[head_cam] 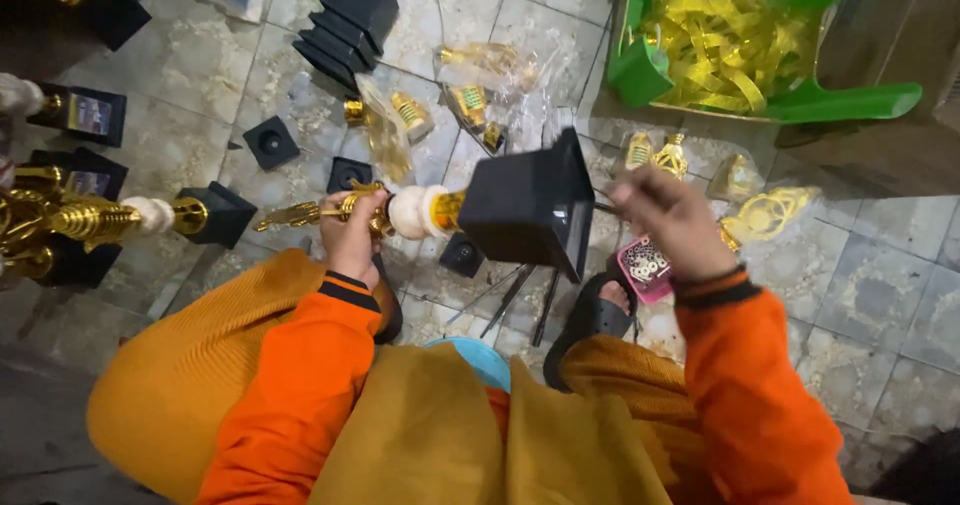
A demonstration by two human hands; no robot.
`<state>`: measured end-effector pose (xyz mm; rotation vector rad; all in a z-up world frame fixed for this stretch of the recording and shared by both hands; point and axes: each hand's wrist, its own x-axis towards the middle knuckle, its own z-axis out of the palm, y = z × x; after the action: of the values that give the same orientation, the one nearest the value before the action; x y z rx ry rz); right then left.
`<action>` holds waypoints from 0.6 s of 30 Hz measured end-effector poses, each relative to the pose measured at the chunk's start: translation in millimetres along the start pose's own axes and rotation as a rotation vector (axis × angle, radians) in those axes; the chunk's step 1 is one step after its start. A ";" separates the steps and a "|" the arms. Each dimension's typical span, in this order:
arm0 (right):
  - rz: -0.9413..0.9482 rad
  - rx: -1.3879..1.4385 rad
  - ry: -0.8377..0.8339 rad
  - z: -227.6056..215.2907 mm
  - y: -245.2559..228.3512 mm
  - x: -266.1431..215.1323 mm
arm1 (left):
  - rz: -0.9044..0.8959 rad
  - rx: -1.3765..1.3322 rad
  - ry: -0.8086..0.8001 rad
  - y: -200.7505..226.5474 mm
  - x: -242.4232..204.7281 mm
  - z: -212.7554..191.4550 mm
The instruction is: Assembling trophies by threading gold-colored plastic components and bases onto a central metal rod.
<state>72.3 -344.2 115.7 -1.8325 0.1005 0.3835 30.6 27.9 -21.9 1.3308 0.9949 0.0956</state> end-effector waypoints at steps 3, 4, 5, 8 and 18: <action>0.261 -0.023 0.069 -40.9 92.2 41.5 | -0.029 -0.057 0.024 -8.3 8.0 1.8; 0.262 -0.022 0.069 -37.2 120.2 45.3 | -0.029 -0.056 0.024 -5.7 5.9 2.2; 0.447 0.011 0.028 -34.0 148.4 51.4 | -0.051 -0.066 0.028 -1.6 4.3 3.8; 0.690 0.059 0.032 -3.8 228.0 57.0 | -0.096 -0.084 0.031 4.7 0.4 6.0; 0.856 -0.030 0.232 45.7 467.8 106.6 | -0.162 0.039 0.038 -7.7 10.6 -8.5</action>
<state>40.1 -425.7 -358.3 -1.7818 1.0617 0.7572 27.9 38.2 -33.3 1.2829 1.1376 -0.0216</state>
